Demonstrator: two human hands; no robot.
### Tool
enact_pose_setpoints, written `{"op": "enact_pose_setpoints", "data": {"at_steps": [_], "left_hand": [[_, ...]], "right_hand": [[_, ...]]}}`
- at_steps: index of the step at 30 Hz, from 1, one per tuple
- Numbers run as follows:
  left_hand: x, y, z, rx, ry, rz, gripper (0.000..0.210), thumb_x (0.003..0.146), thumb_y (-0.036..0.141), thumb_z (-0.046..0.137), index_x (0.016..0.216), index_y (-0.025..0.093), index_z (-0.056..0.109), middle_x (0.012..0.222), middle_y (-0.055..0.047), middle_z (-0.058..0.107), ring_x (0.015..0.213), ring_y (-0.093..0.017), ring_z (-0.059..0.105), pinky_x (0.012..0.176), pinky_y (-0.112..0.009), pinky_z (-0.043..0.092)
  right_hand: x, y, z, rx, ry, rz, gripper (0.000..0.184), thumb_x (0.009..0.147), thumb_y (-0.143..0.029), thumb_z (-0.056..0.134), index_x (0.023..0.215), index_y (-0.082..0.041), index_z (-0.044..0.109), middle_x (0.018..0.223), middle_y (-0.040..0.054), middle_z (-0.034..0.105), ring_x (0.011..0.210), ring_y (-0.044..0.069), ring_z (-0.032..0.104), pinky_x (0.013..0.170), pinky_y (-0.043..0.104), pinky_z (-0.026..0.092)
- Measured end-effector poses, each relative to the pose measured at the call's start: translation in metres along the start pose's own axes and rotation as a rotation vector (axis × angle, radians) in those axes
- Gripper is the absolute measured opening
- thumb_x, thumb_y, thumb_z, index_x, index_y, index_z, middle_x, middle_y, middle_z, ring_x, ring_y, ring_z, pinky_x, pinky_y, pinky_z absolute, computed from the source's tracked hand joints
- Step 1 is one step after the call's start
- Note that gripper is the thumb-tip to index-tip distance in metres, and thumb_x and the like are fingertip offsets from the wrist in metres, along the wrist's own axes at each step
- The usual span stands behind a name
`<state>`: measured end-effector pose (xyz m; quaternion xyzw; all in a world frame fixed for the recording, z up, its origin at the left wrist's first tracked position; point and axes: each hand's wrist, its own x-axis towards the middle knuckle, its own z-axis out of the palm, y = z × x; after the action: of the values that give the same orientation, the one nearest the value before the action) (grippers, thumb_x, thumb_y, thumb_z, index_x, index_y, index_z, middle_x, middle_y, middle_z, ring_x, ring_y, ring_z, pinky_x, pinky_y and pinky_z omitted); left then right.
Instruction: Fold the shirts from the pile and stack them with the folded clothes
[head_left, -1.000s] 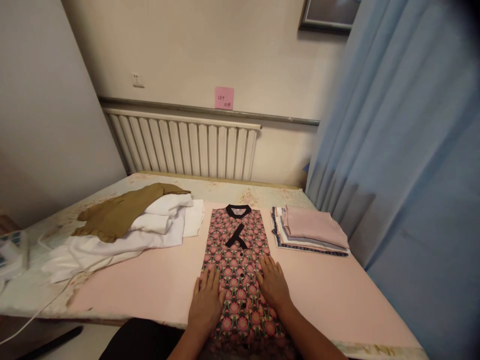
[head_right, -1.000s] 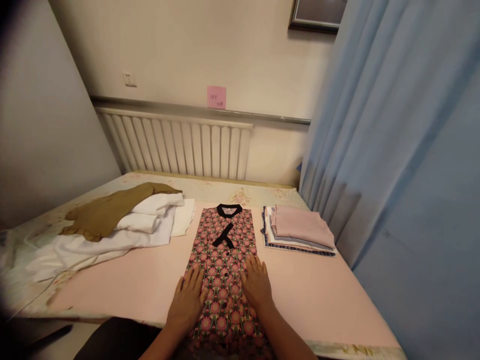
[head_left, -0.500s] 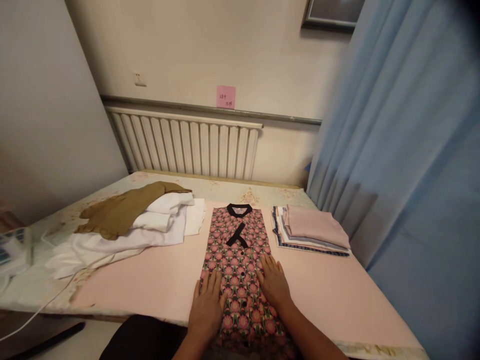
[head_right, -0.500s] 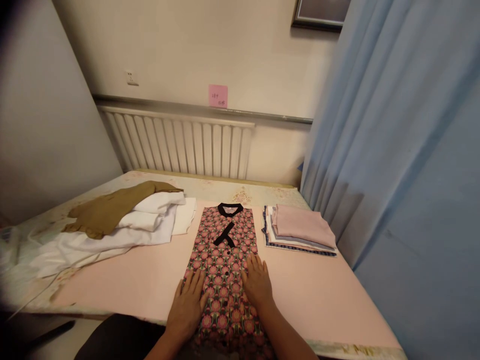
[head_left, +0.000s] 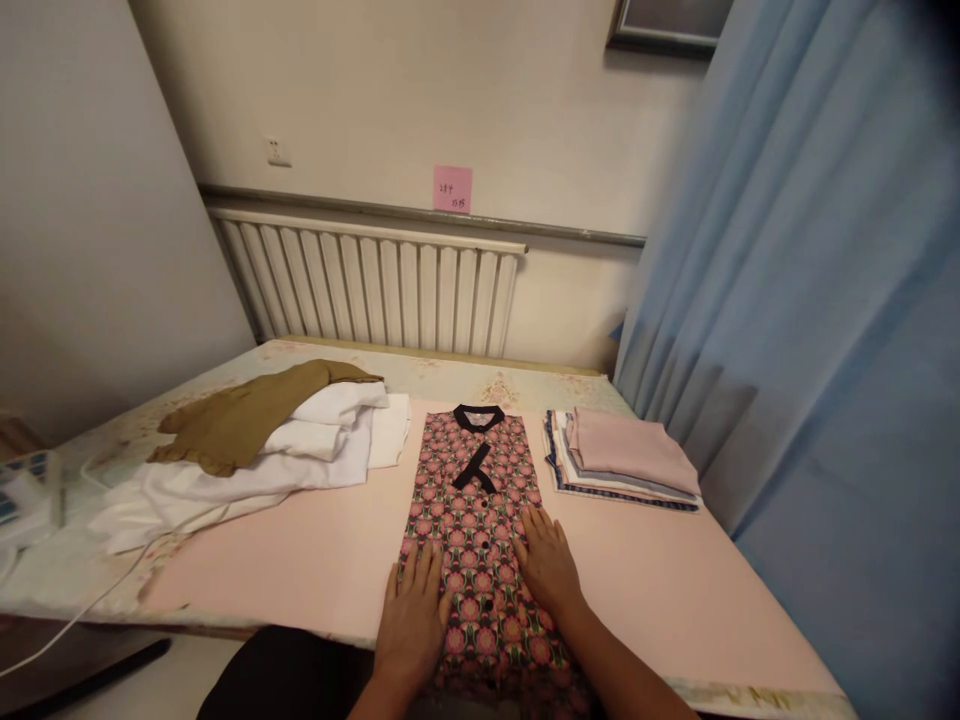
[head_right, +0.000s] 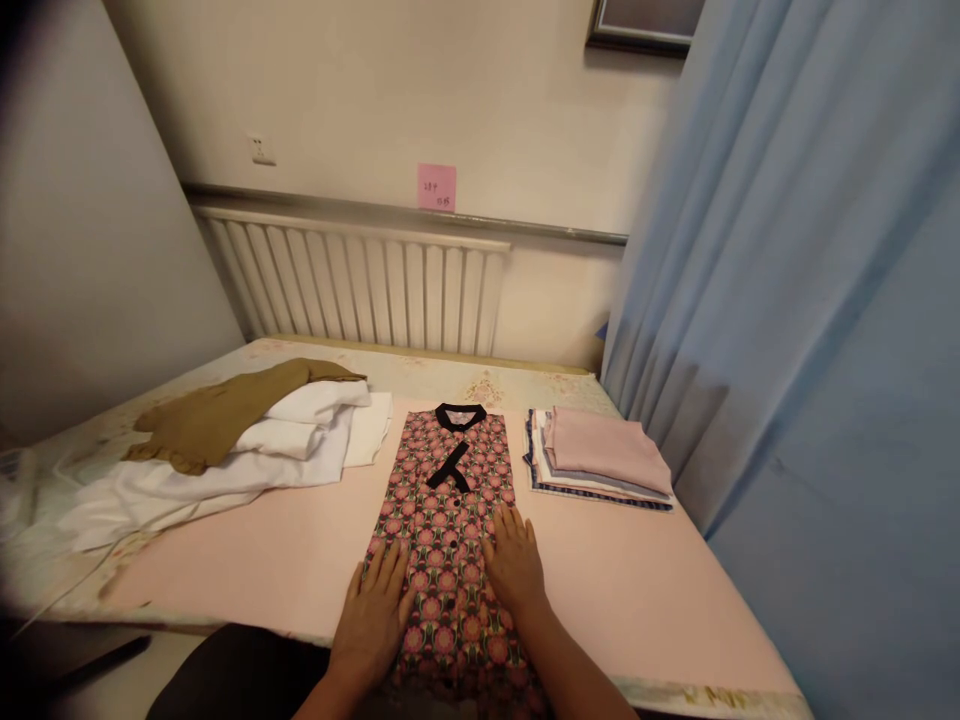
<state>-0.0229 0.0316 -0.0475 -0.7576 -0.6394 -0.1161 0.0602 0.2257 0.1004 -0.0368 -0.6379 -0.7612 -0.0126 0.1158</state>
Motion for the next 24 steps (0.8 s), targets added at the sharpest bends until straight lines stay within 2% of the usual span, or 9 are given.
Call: {"op": "enact_pose_setpoints", "data": {"at_steps": [14,24], "left_hand": [[-0.0049,0.0011,-0.0003,0.013,0.000,0.008,0.054,0.093,0.039,0.034,0.142,0.020,0.040,0.151,-0.006,0.035,0.138,-0.029,0.031,0.111,-0.053,0.025],[-0.0074,0.0015,0.0024,-0.001,0.054,0.006,0.052,0.092,0.037,0.037,0.141,0.023,0.042,0.150,-0.006,0.038,0.137,-0.028,0.034,0.111,-0.051,0.025]], "right_hand": [[-0.0013,-0.0002,-0.0008,-0.002,0.027,-0.009,0.054,0.095,-0.039,0.032,0.142,-0.016,0.041,0.151,0.0081,0.032,0.141,0.024,0.024,0.115,0.044,0.014],[-0.0009,-0.0024,-0.0054,0.002,0.002,0.000,0.054,0.095,-0.039,0.031,0.142,-0.016,0.041,0.152,0.0072,0.032,0.141,0.023,0.023,0.115,0.043,0.013]]}}
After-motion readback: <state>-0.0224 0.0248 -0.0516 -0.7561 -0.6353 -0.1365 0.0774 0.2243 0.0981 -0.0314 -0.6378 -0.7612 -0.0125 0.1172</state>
